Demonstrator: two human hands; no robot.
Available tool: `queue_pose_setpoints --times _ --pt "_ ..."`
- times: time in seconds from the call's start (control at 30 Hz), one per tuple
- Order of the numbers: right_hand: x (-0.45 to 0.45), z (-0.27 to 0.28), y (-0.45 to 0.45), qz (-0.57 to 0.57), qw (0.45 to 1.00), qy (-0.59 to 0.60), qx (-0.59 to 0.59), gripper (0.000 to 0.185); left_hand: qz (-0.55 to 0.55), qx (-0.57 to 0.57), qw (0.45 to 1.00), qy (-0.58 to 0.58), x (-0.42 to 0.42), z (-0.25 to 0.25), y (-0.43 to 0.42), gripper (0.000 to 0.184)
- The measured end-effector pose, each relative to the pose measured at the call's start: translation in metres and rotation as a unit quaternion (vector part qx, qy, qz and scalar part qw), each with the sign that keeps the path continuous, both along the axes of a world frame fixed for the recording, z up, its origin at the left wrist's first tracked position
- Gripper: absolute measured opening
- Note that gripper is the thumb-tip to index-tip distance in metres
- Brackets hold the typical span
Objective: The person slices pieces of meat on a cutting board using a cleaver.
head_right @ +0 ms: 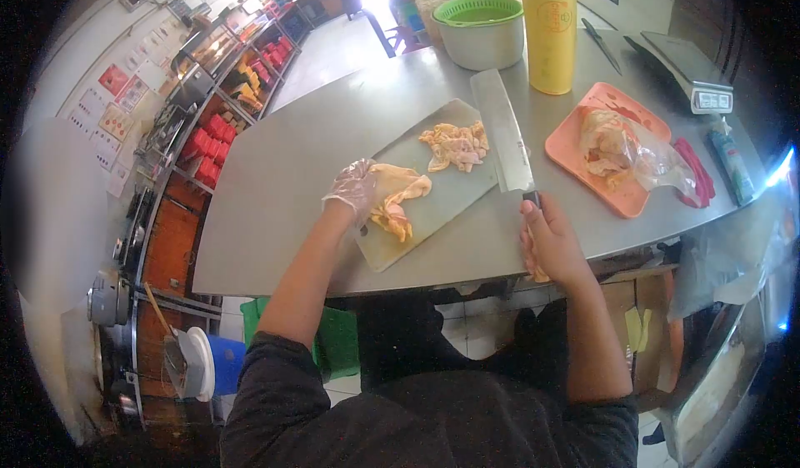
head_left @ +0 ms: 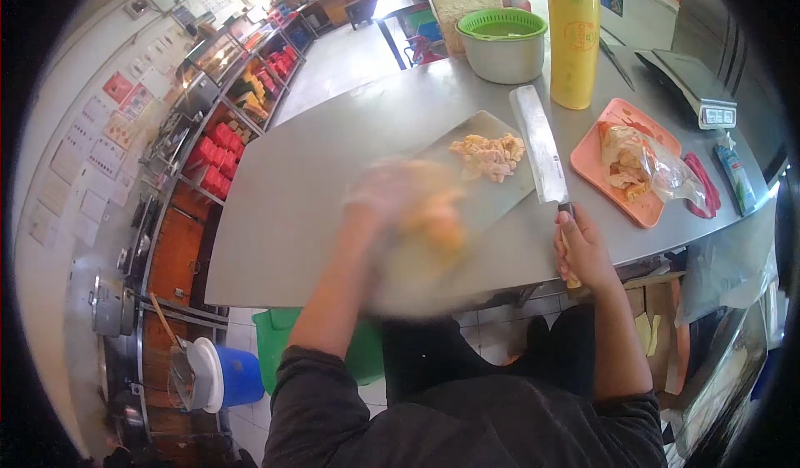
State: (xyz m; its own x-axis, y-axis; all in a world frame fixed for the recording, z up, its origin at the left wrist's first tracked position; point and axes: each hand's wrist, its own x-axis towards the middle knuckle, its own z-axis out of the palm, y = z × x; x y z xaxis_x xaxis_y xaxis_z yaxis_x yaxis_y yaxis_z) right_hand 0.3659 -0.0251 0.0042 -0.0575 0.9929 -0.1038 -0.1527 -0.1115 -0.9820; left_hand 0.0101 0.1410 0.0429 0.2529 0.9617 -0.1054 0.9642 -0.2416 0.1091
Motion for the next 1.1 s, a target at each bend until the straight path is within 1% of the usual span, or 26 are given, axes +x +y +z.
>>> queue_pose_setpoints --times 0.03,0.1,0.13,0.17,0.23,0.3,0.33,0.37,0.4,0.47,0.5,0.53,0.57,0.6,0.63,0.67,0.7,0.73,0.77,0.8,0.93,0.97,1.0,1.03,1.1 --pt "-0.001 0.001 0.001 0.000 1.000 -0.002 0.001 0.030 0.007 0.011 1.000 -0.002 0.001 0.003 -0.005 0.038" --pt "-0.005 0.003 0.004 -0.007 0.995 -0.092 -0.044 0.032 0.014 0.024 1.000 -0.010 0.007 0.017 -0.016 0.032" --pt "-0.008 0.004 0.006 -0.008 0.994 -0.098 -0.042 0.032 0.021 0.013 1.000 0.009 0.013 0.030 -0.023 0.031" --pt "-0.015 0.006 0.009 -0.015 0.970 -0.244 -0.002 0.034 0.028 0.002 0.999 0.027 0.016 0.036 -0.027 0.029" --pt "-0.028 0.018 0.007 -0.026 0.919 -0.390 0.039 0.035 0.022 0.018 0.999 0.023 0.012 0.022 -0.021 0.029" --pt "-0.051 0.047 -0.004 0.046 0.916 -0.396 0.050 0.037 0.015 0.032 0.999 0.020 0.009 0.018 -0.012 0.029" --pt "-0.061 0.049 -0.005 0.043 0.914 -0.400 0.049 0.037 0.001 -0.013 0.999 0.035 0.006 0.020 -0.004 0.029" --pt "-0.071 0.050 -0.005 0.070 0.888 -0.451 0.051 0.038 -0.014 -0.057 0.997 0.051 0.002 0.021 0.002 0.030" --pt "-0.078 0.050 -0.007 0.096 0.859 -0.500 0.052 0.039 -0.018 -0.057 0.997 0.049 -0.003 0.014 0.003 0.030" --pt "-0.086 0.052 -0.010 0.097 0.848 -0.517 0.068 0.038 -0.062 0.076 0.995 0.007 -0.015 -0.006 0.000 0.030" --pt "-0.088 0.058 -0.014 0.091 0.837 -0.538 0.042 0.037 -0.061 0.072 0.996 0.004 -0.023 -0.014 0.004 0.030" --pt "-0.091 0.064 -0.016 0.087 0.824 -0.560 0.017 0.036 -0.080 0.049 0.996 0.012 -0.026 -0.007 0.001 0.031" --pt "-0.089 0.066 -0.019 0.093 0.821 -0.563 0.016 0.036 -0.085 0.036 0.996 0.011 -0.028 0.004 -0.004 0.031" --pt "-0.082 0.066 -0.022 0.070 0.808 -0.585 0.014 0.035 -0.090 0.024 0.996 0.011 -0.030 0.015 -0.009 0.031" --pt "-0.077 0.068 -0.025 0.048 0.793 -0.608 0.014 0.035 -0.089 0.011 0.996 0.010 -0.028 0.032 -0.016 0.035" --pt "-0.075 0.071 -0.028 0.055 0.786 -0.615 0.016 0.035 -0.088 -0.002 0.996 0.008 -0.028 0.037 -0.019 0.039" --pt "-0.074 0.075 -0.033 0.046 0.780 -0.623 0.007 0.034 -0.082 -0.003 0.997 -0.002 -0.032 0.019 -0.013 0.039" --pt "-0.074 0.078 -0.037 0.036 0.775 -0.631 -0.003 0.033 -0.107 0.111 0.988 -0.009 -0.036 -0.011 -0.004 0.040" --pt "-0.077 0.083 -0.041 0.040 0.769 -0.638 -0.003 0.033 -0.129 0.225 0.966 -0.015 -0.035 -0.021 -0.003 0.042" --pt "-0.080 0.088 -0.043 0.035 0.768 -0.640 -0.007 0.033 -0.126 0.225 0.966 -0.023 -0.034 -0.030 -0.002 0.042" --pt "-0.090 0.095 -0.045 0.002 0.757 -0.654 -0.006 0.031 -0.240 0.154 0.958 -0.025 -0.012 0.001 -0.029 0.036" --pt "-0.091 0.093 -0.044 -0.002 0.753 -0.659 -0.003 0.031 -0.255 0.150 0.955 -0.025 -0.009 -0.001 -0.032 0.036" --pt "-0.091 0.089 -0.042 -0.007 0.764 -0.645 0.011 0.031 -0.270 0.146 0.951 -0.026 -0.007 -0.002 -0.034 0.037" --pt "-0.092 0.085 -0.039 -0.012 0.776 -0.630 0.024 0.031 -0.263 0.208 0.936 -0.109 -0.006 -0.016 -0.033 0.039" --pt "-0.097 0.075 -0.034 -0.001 0.769 -0.638 0.035 0.030 -0.254 0.271 0.909 -0.191 -0.006 -0.021 -0.032 0.041"
